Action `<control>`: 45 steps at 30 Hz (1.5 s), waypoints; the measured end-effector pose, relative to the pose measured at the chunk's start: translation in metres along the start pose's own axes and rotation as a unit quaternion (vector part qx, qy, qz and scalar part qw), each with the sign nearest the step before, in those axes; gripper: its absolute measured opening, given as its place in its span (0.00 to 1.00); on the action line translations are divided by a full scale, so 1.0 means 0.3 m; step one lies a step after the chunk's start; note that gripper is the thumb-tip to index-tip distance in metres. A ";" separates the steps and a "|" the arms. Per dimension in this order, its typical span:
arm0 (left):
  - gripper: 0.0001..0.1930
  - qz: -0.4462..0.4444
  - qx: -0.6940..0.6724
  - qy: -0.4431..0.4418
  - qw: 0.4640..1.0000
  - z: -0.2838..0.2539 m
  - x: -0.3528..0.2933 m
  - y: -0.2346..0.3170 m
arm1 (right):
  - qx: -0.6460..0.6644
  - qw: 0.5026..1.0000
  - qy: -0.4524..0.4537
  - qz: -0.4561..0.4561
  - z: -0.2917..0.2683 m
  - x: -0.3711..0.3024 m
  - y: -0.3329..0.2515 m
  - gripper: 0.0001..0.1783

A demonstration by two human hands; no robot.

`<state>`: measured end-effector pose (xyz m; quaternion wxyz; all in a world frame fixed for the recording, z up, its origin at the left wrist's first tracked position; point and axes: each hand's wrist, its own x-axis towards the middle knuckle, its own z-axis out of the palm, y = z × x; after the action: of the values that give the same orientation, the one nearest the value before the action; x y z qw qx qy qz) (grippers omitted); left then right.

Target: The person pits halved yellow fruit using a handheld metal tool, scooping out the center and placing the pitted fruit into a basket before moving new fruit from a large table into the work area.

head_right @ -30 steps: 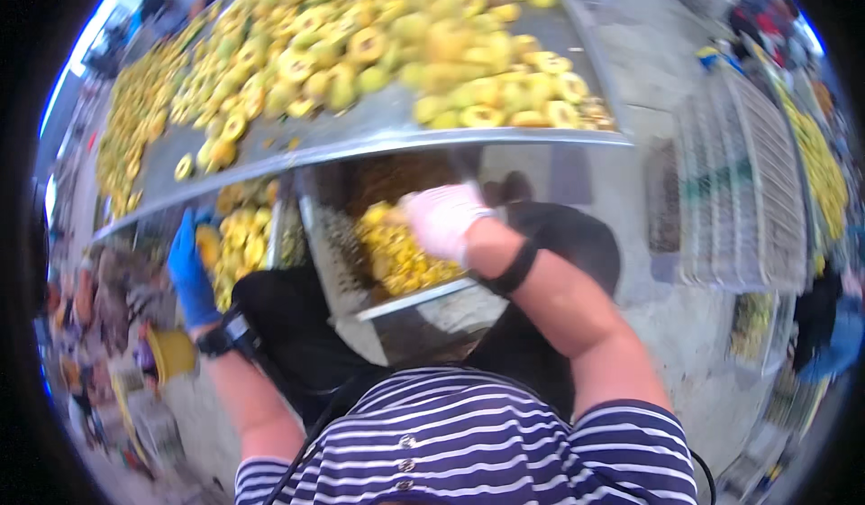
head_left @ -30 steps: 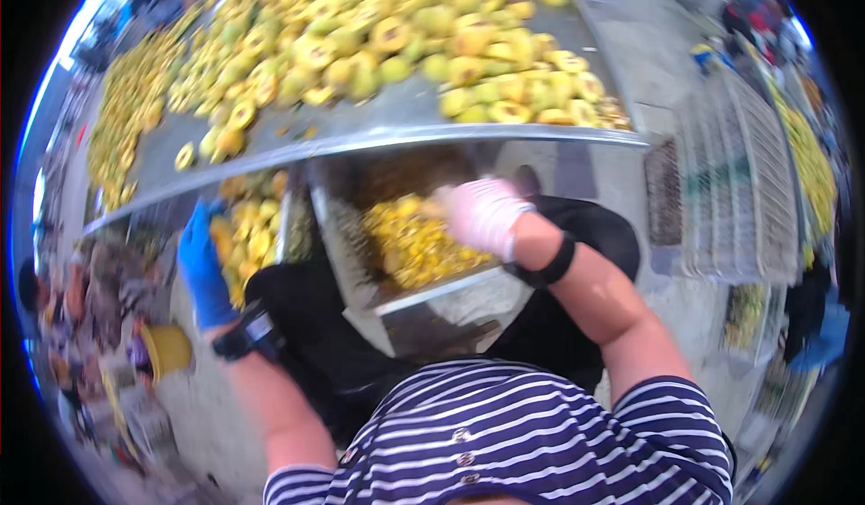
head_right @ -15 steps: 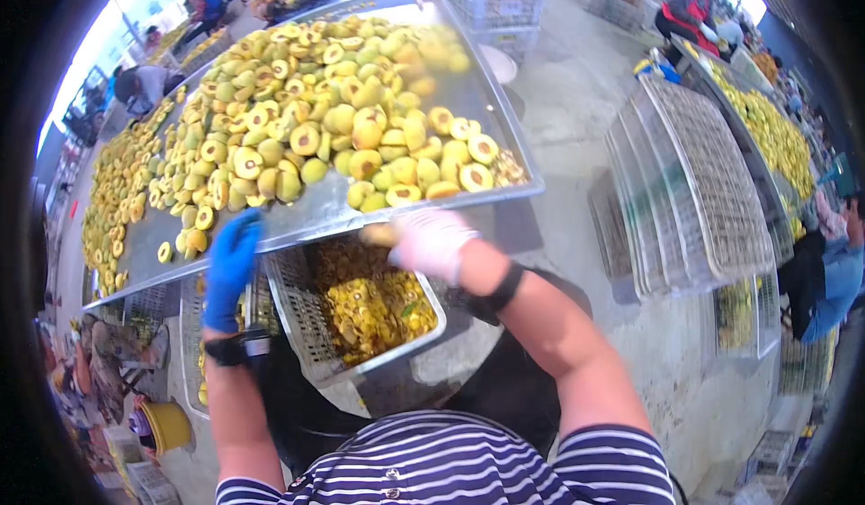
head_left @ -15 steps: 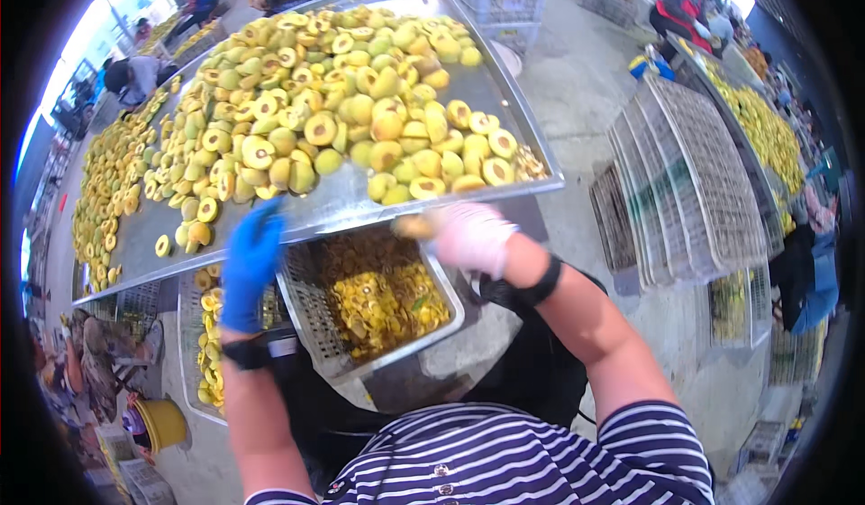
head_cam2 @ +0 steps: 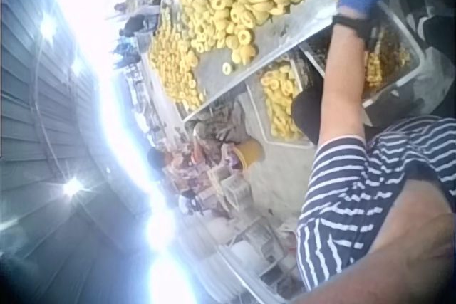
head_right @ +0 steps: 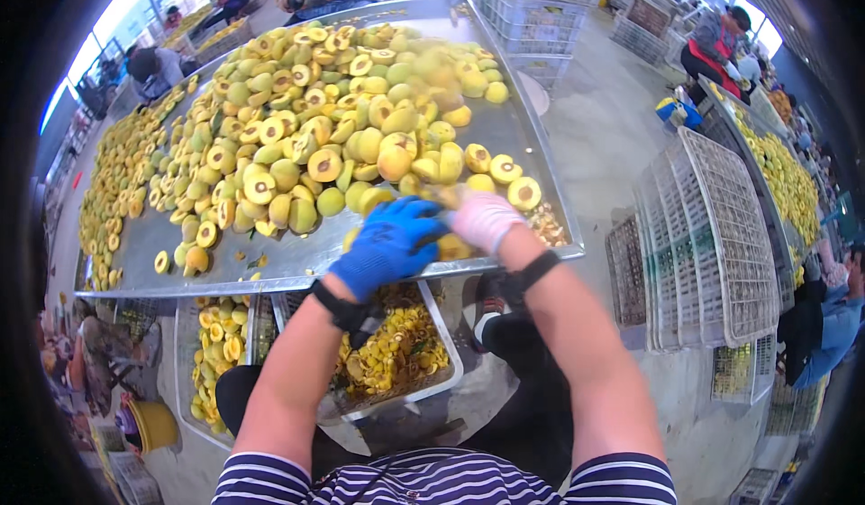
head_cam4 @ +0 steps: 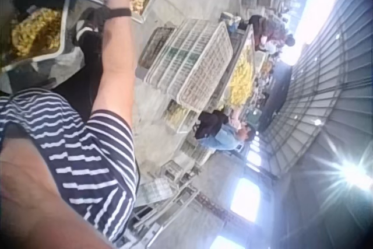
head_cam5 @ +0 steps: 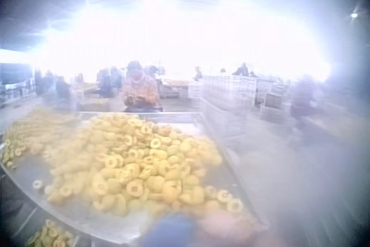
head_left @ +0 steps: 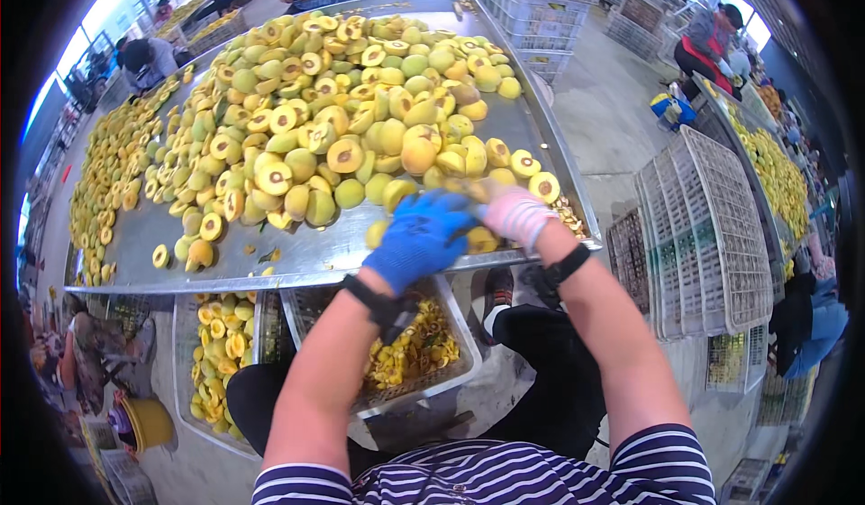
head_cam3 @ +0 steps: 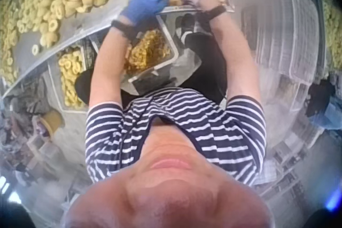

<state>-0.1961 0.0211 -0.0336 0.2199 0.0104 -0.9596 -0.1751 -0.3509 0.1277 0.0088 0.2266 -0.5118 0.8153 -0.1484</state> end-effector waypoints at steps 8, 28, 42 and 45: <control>0.08 -0.100 0.037 0.046 0.993 -0.273 -0.197 -0.133 | 0.064 0.995 -0.049 -0.066 0.099 0.197 -0.300 0.24; 0.15 -0.420 -0.367 0.190 0.808 -0.401 -0.458 -0.149 | -0.097 0.995 0.001 -0.007 -0.021 0.241 0.076 0.26; 0.16 -0.440 -0.362 0.210 0.794 -0.426 -0.441 -0.141 | -0.230 0.959 0.164 -0.021 -0.180 0.878 0.347 0.24; 0.15 -0.387 -0.283 0.173 0.860 -0.410 -0.478 -0.167 | -0.214 0.963 0.146 0.070 -0.198 0.793 0.279 0.29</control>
<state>-0.0172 -0.0528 -0.0072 0.2903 0.3489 -0.7337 -0.5056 -0.5349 -0.0500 -0.0319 -0.0001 -0.4625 0.8862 -0.0276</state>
